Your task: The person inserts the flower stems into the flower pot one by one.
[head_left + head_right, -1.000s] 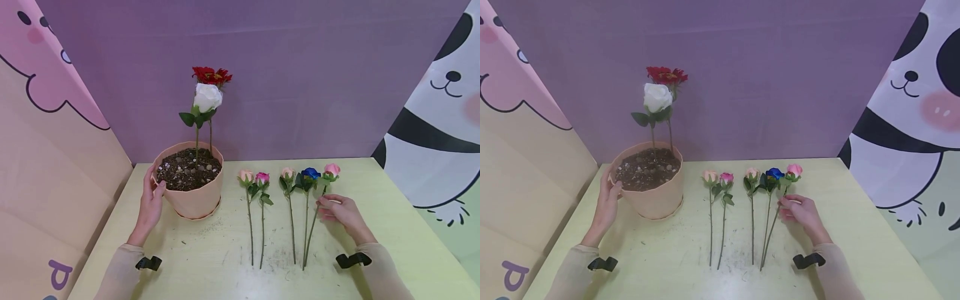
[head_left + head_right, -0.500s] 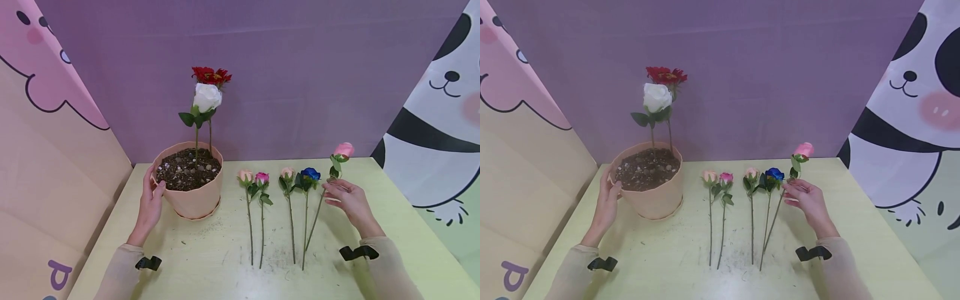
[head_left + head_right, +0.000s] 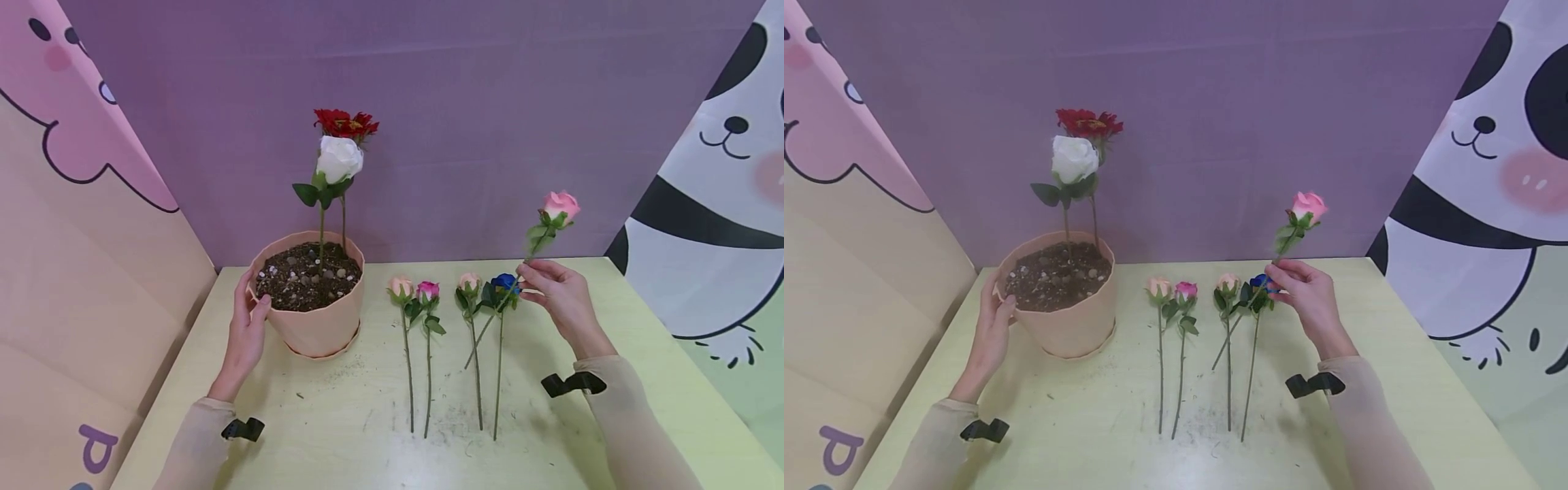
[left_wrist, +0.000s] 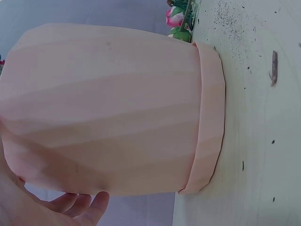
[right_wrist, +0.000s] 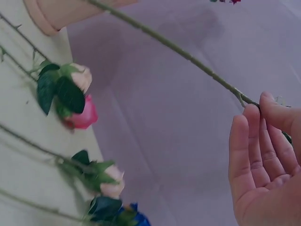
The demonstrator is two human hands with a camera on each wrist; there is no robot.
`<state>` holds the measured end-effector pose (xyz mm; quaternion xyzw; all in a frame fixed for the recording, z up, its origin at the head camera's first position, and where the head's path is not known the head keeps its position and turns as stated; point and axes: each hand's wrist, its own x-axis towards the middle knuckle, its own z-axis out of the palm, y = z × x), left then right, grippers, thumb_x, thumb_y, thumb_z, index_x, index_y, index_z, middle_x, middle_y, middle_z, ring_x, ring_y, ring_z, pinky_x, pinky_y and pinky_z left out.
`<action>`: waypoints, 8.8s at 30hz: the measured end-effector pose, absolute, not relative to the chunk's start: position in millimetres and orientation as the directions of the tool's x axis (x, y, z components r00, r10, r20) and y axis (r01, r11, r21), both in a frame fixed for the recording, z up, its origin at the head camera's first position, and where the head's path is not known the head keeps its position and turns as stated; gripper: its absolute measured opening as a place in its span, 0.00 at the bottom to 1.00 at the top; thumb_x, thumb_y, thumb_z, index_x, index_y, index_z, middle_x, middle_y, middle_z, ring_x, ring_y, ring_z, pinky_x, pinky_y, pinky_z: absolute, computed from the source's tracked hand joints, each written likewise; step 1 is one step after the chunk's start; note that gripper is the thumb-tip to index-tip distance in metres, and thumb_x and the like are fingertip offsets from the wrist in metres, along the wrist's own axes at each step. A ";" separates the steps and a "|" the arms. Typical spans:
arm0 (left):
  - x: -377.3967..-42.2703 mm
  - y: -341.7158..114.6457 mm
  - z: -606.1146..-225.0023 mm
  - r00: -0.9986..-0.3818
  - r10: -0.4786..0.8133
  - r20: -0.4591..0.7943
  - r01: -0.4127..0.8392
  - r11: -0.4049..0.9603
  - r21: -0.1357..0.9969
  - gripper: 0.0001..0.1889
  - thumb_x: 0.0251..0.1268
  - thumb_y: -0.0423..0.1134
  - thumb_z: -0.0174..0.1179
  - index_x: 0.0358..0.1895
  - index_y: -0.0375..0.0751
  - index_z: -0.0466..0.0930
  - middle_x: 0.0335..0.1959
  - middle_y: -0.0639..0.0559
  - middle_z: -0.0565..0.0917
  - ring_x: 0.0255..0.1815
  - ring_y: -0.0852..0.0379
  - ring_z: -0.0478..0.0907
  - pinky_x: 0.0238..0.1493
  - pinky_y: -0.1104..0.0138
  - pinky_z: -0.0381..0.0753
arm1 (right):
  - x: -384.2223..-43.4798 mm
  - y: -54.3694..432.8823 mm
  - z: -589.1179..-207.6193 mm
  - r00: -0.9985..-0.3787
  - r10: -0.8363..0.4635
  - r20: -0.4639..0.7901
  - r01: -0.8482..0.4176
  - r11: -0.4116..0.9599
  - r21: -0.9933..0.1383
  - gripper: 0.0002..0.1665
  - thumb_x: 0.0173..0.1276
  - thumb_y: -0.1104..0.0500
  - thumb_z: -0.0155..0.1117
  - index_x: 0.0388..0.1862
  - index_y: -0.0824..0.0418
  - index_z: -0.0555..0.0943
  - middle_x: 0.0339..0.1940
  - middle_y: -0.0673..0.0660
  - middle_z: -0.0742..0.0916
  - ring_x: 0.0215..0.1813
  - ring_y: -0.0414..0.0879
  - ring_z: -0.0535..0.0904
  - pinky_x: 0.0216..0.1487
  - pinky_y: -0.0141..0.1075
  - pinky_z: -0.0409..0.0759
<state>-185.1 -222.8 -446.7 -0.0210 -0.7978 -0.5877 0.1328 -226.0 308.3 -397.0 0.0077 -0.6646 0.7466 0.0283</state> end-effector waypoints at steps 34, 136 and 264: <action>-184.0 -223.3 -447.3 -0.965 -0.119 0.233 0.191 0.291 0.938 0.35 0.89 0.44 0.43 0.89 0.60 0.39 0.88 0.37 0.50 0.84 0.34 0.55 0.80 0.38 0.62 | -269.8 187.2 -308.9 -0.905 0.142 0.401 -0.420 -0.144 -0.896 0.13 0.69 0.59 0.78 0.48 0.63 0.88 0.36 0.50 0.94 0.33 0.40 0.90 0.34 0.34 0.89; -182.4 -217.5 -463.5 -0.959 -0.127 0.253 0.213 0.267 0.940 0.34 0.89 0.44 0.42 0.89 0.57 0.41 0.89 0.39 0.50 0.85 0.34 0.55 0.79 0.37 0.63 | -294.8 41.9 -358.9 -0.836 -0.061 0.545 -0.524 0.380 -0.762 0.13 0.72 0.58 0.67 0.49 0.64 0.89 0.43 0.60 0.94 0.45 0.53 0.91 0.52 0.45 0.89; -184.1 -219.6 -458.1 -0.945 -0.182 0.273 0.222 0.255 0.941 0.33 0.88 0.42 0.41 0.88 0.59 0.44 0.82 0.33 0.61 0.76 0.40 0.68 0.65 0.69 0.69 | -200.4 269.1 -471.3 -0.999 0.014 -0.050 0.051 0.434 -0.899 0.32 0.83 0.50 0.60 0.74 0.70 0.73 0.69 0.73 0.83 0.57 0.52 0.87 0.49 0.35 0.89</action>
